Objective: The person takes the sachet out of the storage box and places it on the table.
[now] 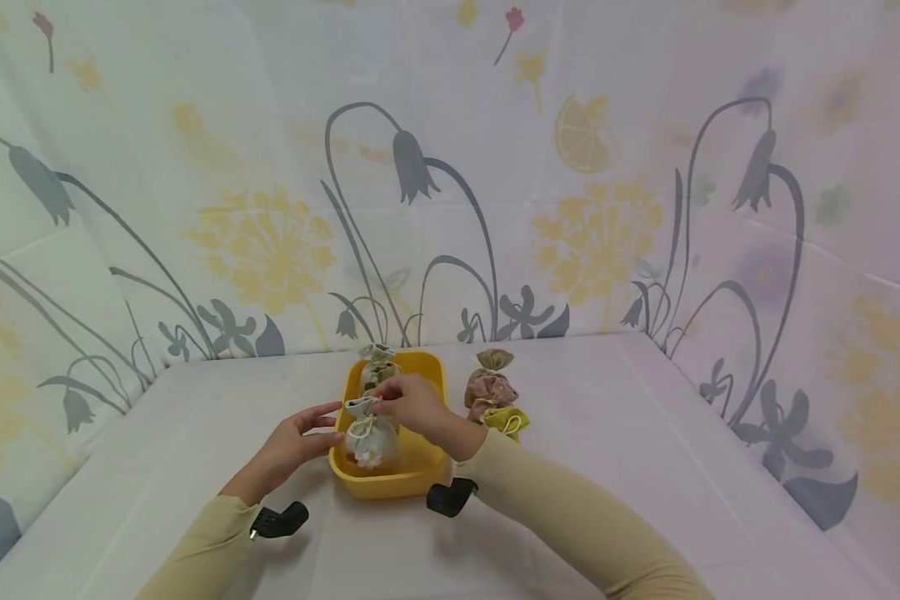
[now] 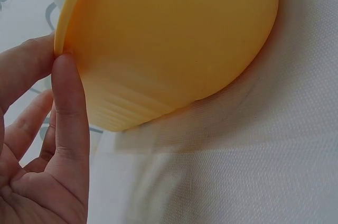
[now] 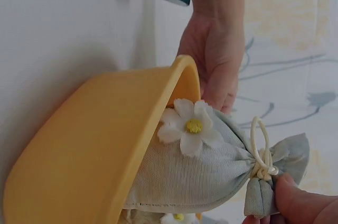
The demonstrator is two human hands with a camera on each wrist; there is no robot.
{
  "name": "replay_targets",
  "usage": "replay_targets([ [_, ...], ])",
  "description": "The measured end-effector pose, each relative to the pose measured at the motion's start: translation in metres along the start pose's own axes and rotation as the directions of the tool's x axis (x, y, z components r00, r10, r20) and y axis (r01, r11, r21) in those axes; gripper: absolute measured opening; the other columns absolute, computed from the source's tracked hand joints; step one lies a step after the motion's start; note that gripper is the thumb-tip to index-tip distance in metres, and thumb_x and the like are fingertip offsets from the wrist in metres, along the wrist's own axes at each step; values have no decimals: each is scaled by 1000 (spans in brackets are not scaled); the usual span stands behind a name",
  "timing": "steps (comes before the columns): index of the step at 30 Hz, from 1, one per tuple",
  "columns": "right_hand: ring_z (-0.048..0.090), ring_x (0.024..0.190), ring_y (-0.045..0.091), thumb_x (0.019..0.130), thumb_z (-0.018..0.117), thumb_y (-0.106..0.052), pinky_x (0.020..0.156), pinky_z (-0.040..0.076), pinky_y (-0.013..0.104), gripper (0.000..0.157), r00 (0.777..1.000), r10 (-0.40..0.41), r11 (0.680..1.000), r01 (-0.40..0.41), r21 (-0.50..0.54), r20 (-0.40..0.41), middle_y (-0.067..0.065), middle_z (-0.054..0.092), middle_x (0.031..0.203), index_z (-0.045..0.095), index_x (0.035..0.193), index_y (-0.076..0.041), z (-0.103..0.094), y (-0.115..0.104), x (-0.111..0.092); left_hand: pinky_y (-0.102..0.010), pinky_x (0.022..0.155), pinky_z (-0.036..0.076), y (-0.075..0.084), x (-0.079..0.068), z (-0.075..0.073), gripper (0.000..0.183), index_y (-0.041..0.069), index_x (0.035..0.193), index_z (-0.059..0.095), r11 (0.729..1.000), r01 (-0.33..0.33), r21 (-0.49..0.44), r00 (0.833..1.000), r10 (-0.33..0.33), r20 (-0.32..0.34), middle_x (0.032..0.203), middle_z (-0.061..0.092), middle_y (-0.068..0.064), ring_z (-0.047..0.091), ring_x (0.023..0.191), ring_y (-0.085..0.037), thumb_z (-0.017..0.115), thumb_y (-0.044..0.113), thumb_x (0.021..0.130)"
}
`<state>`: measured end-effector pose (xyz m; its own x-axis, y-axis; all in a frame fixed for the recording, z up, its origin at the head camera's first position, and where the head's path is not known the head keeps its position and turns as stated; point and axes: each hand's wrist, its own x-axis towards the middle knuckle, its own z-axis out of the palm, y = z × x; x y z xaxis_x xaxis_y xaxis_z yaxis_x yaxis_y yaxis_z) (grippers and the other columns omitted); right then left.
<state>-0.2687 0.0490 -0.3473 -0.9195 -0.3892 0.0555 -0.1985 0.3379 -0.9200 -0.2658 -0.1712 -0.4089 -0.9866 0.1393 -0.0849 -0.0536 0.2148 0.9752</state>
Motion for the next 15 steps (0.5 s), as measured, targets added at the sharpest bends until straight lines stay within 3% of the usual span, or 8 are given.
replay_targets([
  [3,55,81,13,88,62,-4,83,50,39,11,1000,-30,999,30,17,-1,4,62,88,65,97,1,-2,-3,-7,-35,80,53,0,0,0,60,4,134,49,1000,3,-1,1000,-3,-7,119,53,-17,59,96,-21,73,12,80],
  [9,54,82,13,89,60,-3,80,51,30,10,996,-84,994,83,65,14,4,61,88,61,97,2,-7,-6,-21,-35,81,53,-1,1,-1,60,4,134,49,1000,10,1,1000,-10,-14,119,53,-18,59,96,-21,74,12,80],
  [15,54,84,15,89,60,-4,81,50,29,9,998,-53,995,54,83,-21,2,61,89,62,97,-1,-11,-10,-40,-35,81,53,-1,2,1,59,4,134,49,1000,6,-2,1000,-6,-7,119,53,-18,60,95,-21,73,11,80],
])
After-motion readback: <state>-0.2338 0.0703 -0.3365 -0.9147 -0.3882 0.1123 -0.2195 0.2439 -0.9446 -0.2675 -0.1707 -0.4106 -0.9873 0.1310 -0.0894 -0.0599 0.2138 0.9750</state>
